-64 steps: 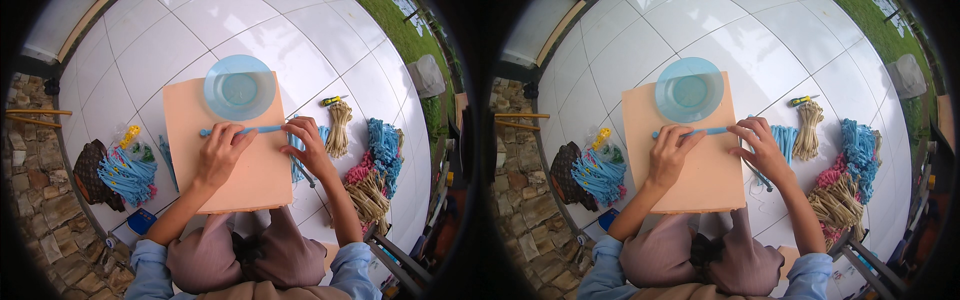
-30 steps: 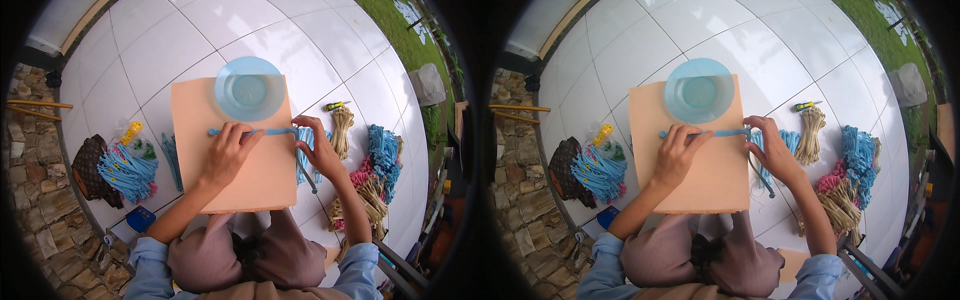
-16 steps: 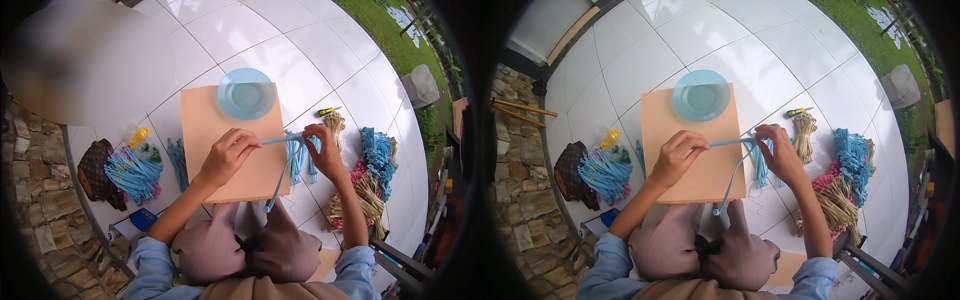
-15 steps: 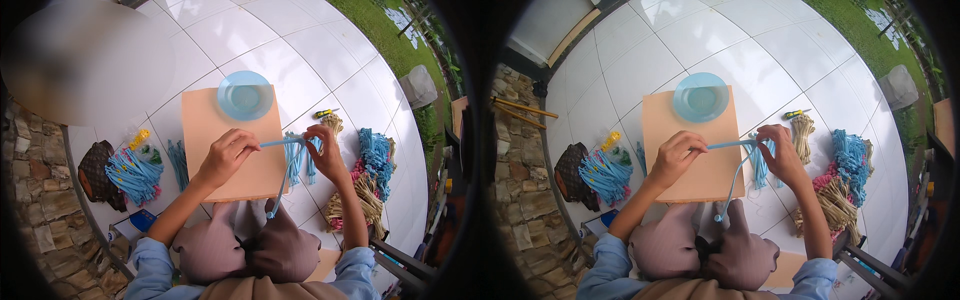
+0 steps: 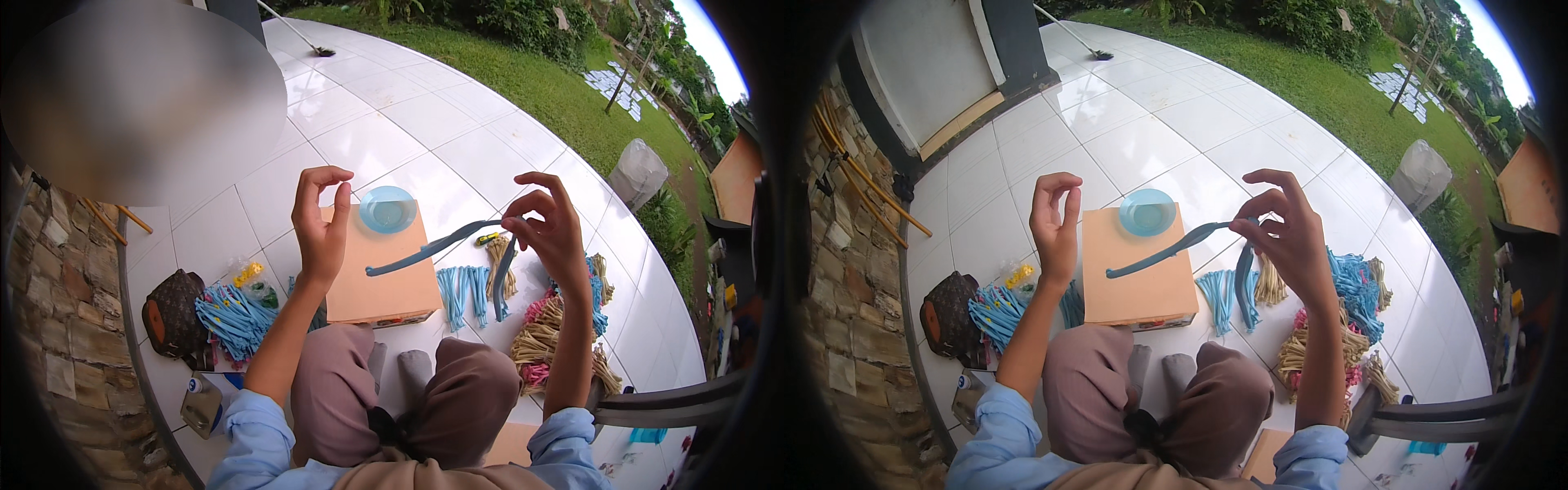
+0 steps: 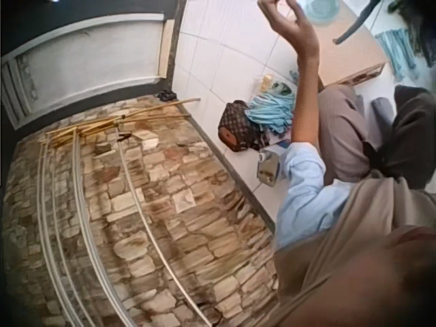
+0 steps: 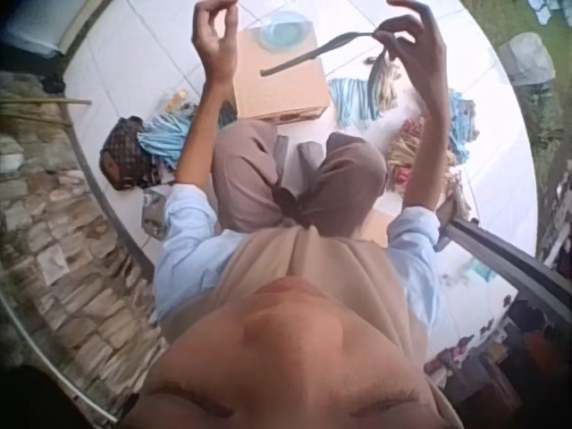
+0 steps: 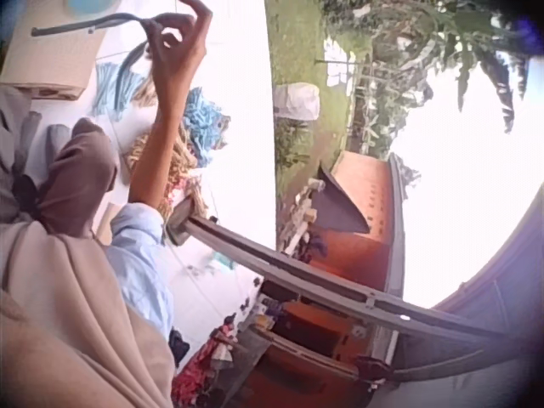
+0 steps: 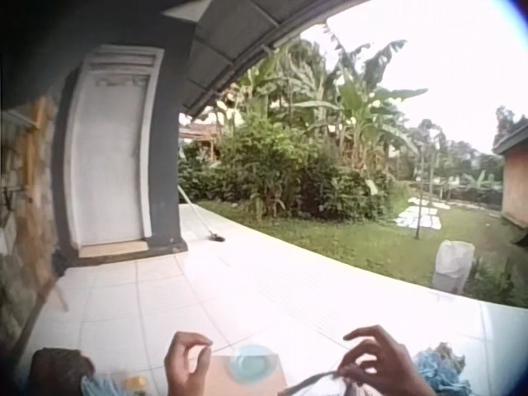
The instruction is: The person picks up blue and green plastic shoe components from a floor, places them onto a cardboard box, and assembles them by hand.
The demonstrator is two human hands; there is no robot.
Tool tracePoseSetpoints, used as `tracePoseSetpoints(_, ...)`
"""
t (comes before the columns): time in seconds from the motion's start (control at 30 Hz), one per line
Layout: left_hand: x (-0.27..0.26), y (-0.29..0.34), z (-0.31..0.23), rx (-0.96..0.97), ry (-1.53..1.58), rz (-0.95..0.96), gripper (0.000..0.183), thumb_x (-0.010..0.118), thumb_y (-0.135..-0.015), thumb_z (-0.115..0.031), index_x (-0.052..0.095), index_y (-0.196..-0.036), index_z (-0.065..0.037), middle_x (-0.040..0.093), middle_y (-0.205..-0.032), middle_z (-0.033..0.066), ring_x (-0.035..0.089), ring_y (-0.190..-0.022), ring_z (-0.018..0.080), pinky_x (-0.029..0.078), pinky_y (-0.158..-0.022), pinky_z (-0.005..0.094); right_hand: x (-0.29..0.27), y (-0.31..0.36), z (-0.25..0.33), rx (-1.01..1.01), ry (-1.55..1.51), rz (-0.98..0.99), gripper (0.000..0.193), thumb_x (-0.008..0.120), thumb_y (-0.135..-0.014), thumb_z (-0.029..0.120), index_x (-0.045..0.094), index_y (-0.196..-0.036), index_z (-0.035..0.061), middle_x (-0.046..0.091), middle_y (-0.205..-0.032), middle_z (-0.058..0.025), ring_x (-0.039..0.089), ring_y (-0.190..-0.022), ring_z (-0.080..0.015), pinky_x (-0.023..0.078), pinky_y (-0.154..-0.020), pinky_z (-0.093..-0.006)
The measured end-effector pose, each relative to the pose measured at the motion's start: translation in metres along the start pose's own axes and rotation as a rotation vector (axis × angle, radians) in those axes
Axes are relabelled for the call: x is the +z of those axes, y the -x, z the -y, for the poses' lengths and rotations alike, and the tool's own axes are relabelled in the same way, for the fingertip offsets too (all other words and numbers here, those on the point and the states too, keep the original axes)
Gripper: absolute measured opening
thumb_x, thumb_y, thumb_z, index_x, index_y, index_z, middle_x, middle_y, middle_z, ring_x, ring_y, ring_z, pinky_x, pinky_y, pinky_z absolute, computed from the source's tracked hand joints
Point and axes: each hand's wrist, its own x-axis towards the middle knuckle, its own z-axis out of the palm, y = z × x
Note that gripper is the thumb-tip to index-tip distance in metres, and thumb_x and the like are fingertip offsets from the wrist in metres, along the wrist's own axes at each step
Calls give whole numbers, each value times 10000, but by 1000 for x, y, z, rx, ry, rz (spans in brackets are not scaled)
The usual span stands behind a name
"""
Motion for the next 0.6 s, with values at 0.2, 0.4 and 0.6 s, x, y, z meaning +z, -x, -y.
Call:
tracePoseSetpoints(0.2, 38, 10, -53, 921, -383, 442, 569, 688, -698, -7, 575, -1116, -375, 462, -1087, -36, 436, -1059, 171, 422, -920, 339, 15, -6, 26, 124, -284, 31, 354, 689, -776, 58, 515, -1077, -6, 596, -729, -62, 573, -636, -89, 450, -472, -216)
tracePoseSetpoints(0.4, 63, 30, -39, 825, -224, 525, 262, 690, -722, -107, 595, -914, -258, 471, -1152, -52, 404, -1144, 180, 373, -1001, 389, 33, 7, -15, 274, -677, -113, 301, 608, -853, 102, 520, -1125, 6, 622, -919, -119, 604, -785, -139, 491, -680, -250)
tracePoseSetpoints(0.6, 80, 10, -62, 235, 165, 522, 118, 571, -788, 9, 505, -861, -56, 612, -850, 59, 611, -875, 255, 436, -917, 420, 23, 19, -33, 77, -563, -98, 529, 615, -836, 84, 377, -1304, 18, 589, -1116, -215, 607, -969, -219, 495, -842, -312)
